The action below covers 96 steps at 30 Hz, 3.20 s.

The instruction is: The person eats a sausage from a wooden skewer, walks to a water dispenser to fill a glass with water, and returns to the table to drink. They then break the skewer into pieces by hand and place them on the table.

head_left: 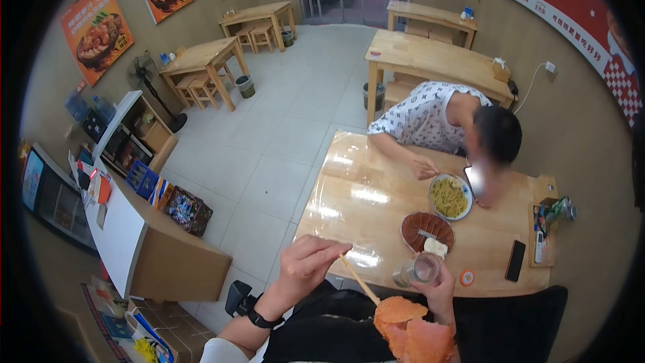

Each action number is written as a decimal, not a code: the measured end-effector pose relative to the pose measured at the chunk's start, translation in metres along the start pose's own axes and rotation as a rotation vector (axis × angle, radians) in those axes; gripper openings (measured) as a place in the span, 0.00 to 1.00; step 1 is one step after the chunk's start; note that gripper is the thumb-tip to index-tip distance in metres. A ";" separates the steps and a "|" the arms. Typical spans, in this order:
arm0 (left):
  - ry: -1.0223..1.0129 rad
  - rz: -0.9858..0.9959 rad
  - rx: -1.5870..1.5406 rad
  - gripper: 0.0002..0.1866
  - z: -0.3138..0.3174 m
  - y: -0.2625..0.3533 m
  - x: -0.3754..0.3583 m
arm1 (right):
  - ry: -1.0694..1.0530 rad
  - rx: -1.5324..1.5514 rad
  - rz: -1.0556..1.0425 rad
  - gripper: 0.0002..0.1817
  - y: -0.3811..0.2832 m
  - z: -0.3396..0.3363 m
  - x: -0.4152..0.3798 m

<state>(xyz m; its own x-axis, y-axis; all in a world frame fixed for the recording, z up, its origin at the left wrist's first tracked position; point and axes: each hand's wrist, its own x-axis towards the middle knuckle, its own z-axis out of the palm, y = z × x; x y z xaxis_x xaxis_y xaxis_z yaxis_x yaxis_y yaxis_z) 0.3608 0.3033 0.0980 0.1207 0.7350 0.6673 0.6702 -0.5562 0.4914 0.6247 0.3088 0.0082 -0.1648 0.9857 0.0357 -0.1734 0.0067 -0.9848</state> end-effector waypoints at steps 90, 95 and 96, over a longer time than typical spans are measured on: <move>-0.561 -0.311 -0.602 0.10 0.077 -0.002 0.026 | 0.278 0.101 -0.694 0.19 -0.145 0.050 0.080; -0.555 -0.297 -0.617 0.10 0.086 -0.006 0.031 | 0.257 0.142 -0.652 0.19 -0.142 0.043 0.090; -0.547 -0.293 -0.609 0.10 0.088 -0.006 0.032 | 0.242 0.155 -0.674 0.18 -0.141 0.041 0.093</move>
<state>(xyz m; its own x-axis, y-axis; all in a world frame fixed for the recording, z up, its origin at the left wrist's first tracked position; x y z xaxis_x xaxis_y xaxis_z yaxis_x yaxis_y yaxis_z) 0.4247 0.3643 0.0669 0.4445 0.8774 0.1806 0.2397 -0.3108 0.9198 0.5943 0.3924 0.1569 0.2424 0.7857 0.5692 -0.2995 0.6186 -0.7264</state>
